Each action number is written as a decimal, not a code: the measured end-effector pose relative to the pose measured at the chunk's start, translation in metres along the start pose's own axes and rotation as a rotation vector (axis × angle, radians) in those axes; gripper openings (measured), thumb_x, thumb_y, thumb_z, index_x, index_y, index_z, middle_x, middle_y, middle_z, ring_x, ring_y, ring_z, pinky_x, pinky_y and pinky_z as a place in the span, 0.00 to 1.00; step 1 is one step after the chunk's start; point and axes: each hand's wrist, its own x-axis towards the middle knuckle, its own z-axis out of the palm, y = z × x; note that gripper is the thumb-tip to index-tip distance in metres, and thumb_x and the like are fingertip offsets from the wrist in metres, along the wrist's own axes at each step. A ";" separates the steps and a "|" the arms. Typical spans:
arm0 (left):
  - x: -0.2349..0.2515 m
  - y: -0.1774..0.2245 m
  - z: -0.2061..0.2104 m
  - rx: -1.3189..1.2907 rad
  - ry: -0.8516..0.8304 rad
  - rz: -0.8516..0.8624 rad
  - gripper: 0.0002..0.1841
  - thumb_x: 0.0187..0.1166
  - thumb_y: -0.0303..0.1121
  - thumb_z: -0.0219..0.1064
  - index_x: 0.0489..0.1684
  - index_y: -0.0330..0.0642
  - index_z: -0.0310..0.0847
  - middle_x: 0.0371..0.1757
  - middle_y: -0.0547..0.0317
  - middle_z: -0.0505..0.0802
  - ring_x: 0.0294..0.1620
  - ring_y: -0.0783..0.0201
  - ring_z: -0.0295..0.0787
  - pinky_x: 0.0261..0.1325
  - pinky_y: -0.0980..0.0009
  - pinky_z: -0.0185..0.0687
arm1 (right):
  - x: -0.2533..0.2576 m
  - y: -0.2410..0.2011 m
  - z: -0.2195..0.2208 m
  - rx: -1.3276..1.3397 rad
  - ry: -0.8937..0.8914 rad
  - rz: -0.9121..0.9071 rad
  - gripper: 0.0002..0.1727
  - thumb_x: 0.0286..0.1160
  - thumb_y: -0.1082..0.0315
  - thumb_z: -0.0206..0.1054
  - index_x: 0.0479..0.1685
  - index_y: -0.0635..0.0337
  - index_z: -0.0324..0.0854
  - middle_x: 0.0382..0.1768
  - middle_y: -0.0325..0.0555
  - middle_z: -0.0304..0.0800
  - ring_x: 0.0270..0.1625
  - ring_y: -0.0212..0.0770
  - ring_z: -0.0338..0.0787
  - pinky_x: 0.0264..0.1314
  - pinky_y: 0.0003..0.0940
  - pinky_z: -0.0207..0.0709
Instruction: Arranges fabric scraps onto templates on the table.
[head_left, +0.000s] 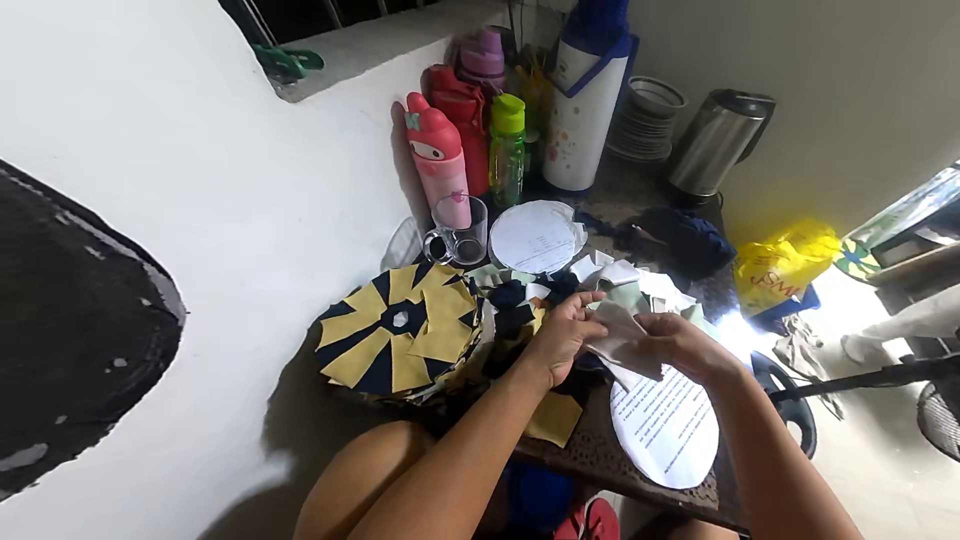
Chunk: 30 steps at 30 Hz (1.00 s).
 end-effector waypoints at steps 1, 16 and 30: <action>0.000 0.001 -0.001 -0.037 0.007 -0.003 0.25 0.79 0.14 0.58 0.76 0.36 0.69 0.54 0.48 0.89 0.47 0.61 0.90 0.50 0.66 0.88 | -0.002 0.001 -0.002 -0.005 0.008 0.001 0.08 0.70 0.75 0.70 0.46 0.58 0.85 0.35 0.35 0.93 0.36 0.27 0.91 0.41 0.26 0.86; -0.003 0.004 0.004 -0.189 0.040 -0.107 0.16 0.92 0.31 0.54 0.71 0.33 0.71 0.53 0.47 0.92 0.52 0.59 0.93 0.56 0.63 0.90 | -0.018 -0.006 -0.009 -0.021 0.107 -0.050 0.14 0.63 0.80 0.70 0.49 0.60 0.84 0.36 0.35 0.94 0.40 0.28 0.92 0.49 0.27 0.88; -0.008 0.012 -0.005 -0.146 -0.126 -0.080 0.12 0.85 0.19 0.57 0.63 0.35 0.72 0.44 0.55 0.91 0.41 0.65 0.92 0.51 0.68 0.91 | -0.044 0.016 0.005 0.235 0.352 -0.205 0.12 0.67 0.81 0.65 0.47 0.60 0.77 0.37 0.39 0.92 0.34 0.31 0.92 0.42 0.26 0.88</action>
